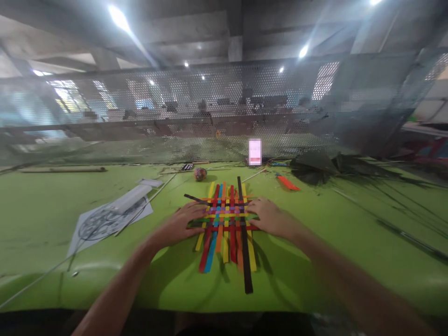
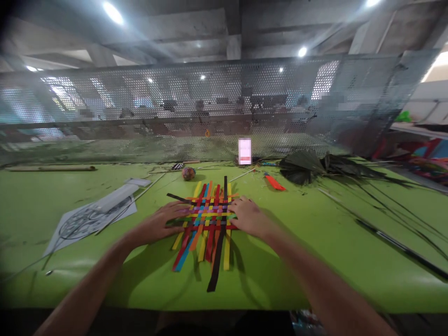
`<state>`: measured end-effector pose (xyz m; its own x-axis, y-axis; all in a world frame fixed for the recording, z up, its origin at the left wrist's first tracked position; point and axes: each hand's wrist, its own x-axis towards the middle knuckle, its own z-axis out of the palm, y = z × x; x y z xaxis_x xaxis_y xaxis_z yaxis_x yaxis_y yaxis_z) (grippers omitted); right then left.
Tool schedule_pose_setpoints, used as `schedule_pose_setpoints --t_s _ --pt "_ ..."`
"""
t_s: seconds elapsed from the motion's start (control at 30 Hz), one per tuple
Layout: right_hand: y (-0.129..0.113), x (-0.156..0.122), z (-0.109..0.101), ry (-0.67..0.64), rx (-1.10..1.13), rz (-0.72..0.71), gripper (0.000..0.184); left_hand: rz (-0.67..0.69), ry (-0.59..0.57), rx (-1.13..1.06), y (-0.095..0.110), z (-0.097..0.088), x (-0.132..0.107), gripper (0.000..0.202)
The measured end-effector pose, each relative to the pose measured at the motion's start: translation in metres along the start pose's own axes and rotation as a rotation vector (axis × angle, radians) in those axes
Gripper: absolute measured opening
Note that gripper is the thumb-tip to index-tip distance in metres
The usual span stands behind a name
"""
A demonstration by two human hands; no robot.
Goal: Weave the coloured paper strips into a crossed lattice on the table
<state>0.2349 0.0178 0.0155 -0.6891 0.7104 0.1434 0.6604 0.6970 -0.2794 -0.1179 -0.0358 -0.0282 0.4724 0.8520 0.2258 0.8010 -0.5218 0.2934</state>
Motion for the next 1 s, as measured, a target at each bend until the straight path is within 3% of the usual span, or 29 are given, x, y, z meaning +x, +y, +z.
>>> schedule_pose_setpoints --t_s 0.37,0.57,0.7,0.83,1.0 --pt "0.006 0.003 0.002 -0.027 0.05 0.006 0.038 -0.038 0.017 -0.023 0.0 0.003 0.005 0.049" --pt "0.002 -0.002 -0.012 -0.019 0.032 0.021 0.04 -0.082 0.04 -0.006 0.004 0.007 0.005 0.048" --pt "0.001 -0.009 -0.021 -0.018 0.036 -0.098 0.049 -0.074 0.054 -0.003 0.001 0.006 0.004 0.048" --pt "0.001 -0.012 -0.016 -0.088 0.07 -0.191 0.058 -0.053 0.002 -0.055 -0.005 0.001 -0.001 0.056" --pt "-0.002 -0.01 -0.009 -0.099 0.055 -0.104 0.058 -0.049 -0.065 -0.118 -0.006 -0.004 -0.005 0.062"
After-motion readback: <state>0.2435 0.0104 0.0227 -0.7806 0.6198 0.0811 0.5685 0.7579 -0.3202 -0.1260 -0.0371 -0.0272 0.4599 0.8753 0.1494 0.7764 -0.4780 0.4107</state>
